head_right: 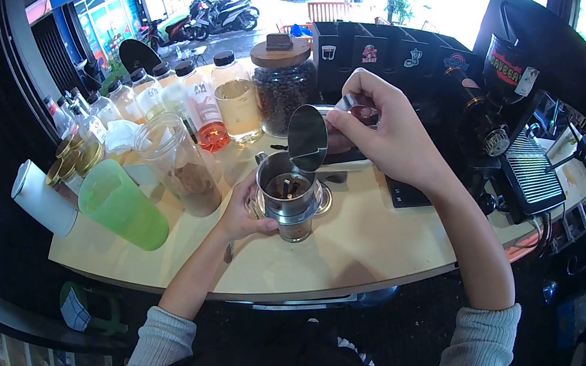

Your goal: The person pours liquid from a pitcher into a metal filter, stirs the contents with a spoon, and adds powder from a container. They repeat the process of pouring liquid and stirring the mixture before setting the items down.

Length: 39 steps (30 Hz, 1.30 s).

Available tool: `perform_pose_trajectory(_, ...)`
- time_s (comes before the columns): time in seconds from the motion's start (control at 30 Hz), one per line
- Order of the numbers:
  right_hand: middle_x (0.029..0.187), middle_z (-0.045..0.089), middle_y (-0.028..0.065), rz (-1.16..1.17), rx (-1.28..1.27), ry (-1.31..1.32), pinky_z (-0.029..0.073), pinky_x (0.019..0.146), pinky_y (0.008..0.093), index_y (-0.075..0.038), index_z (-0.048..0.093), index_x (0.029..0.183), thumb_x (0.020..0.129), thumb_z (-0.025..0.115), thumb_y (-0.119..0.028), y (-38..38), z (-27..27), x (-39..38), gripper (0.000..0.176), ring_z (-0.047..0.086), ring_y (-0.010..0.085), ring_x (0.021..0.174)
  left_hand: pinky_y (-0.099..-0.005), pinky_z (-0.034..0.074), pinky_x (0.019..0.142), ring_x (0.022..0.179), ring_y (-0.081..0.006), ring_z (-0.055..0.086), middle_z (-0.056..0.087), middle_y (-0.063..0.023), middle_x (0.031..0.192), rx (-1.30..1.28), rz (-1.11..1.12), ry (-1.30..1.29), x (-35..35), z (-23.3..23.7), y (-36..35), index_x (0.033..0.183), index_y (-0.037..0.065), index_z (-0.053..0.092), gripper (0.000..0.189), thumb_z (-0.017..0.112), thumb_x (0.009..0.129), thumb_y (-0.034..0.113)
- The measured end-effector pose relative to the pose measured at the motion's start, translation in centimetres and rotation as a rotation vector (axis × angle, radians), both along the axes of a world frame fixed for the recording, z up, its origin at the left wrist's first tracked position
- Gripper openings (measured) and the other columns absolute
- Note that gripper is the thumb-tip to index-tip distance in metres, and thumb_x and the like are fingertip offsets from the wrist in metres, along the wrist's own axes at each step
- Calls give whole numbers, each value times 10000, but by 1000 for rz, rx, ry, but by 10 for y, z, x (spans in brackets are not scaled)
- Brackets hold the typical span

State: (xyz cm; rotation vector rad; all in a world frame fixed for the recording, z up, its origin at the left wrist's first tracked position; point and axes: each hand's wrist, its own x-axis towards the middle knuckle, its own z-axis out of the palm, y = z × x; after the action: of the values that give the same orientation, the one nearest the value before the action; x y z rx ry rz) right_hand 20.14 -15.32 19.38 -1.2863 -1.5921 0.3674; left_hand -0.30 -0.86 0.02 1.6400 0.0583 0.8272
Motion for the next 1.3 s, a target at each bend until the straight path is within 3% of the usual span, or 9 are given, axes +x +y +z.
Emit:
perform_pose_trajectory(0.23, 695, 393, -20, -24, -8, -43, 364, 578, 233, -24, 439, 819, 858, 662, -125, 6, 3, -2, 248, 366, 51, 655, -369, 275, 1111, 1291, -237, 418, 453, -135, 1344, -12, -29, 18, -1, 7, -2, 1369, -13, 341, 1002, 894, 571, 233)
perform_pose_trajectory(0.87, 709, 424, -1, -78, 17, -83, 372, 606, 249, -20, 459, 816, 850, 668, -147, -1, 6, 8, 246, 387, 72, 670, -373, 235, 1131, 1329, -246, 371, 417, -152, 1376, -5, -27, 39, -1, -2, 3, 1402, -43, 278, 1078, 905, 563, 209)
perform_pose_trajectory(0.93, 749, 546, 1, -67, 9, -210, 538, 649, 201, -39, 444, 874, 908, 614, -99, -3, 8, 8, 183, 591, 44, 713, -375, 234, 1131, 1328, -247, 372, 415, -152, 1377, 1, -38, 42, -1, -3, 4, 1403, -43, 275, 1077, 904, 566, 209)
perform_pose_trajectory(1.07, 758, 550, 2, -57, 12, -196, 538, 644, 195, -38, 446, 877, 908, 614, -96, -5, 8, 1, 181, 600, 48, 715, -377, 243, 1125, 1316, -247, 385, 421, -148, 1368, 14, -13, 29, -1, -6, 5, 1405, -35, 274, 1065, 899, 578, 209)
perform_pose_trajectory(1.13, 711, 401, -8, -38, 2, -42, 374, 593, 232, -22, 450, 829, 857, 661, -129, -5, 7, -5, 239, 376, 62, 676, -377, 245, 1124, 1313, -248, 388, 422, -147, 1366, 27, -16, 33, -1, -5, 5, 1405, -33, 272, 1062, 897, 581, 209)
perform_pose_trajectory(1.3, 708, 406, -8, -42, -10, -36, 403, 571, 222, -16, 443, 831, 861, 657, -111, -2, 10, -16, 237, 388, 55, 671, -370, 260, 1114, 1298, -238, 404, 445, -138, 1343, 24, -8, 34, -2, 4, -1, 1381, -29, 313, 1014, 891, 585, 216)
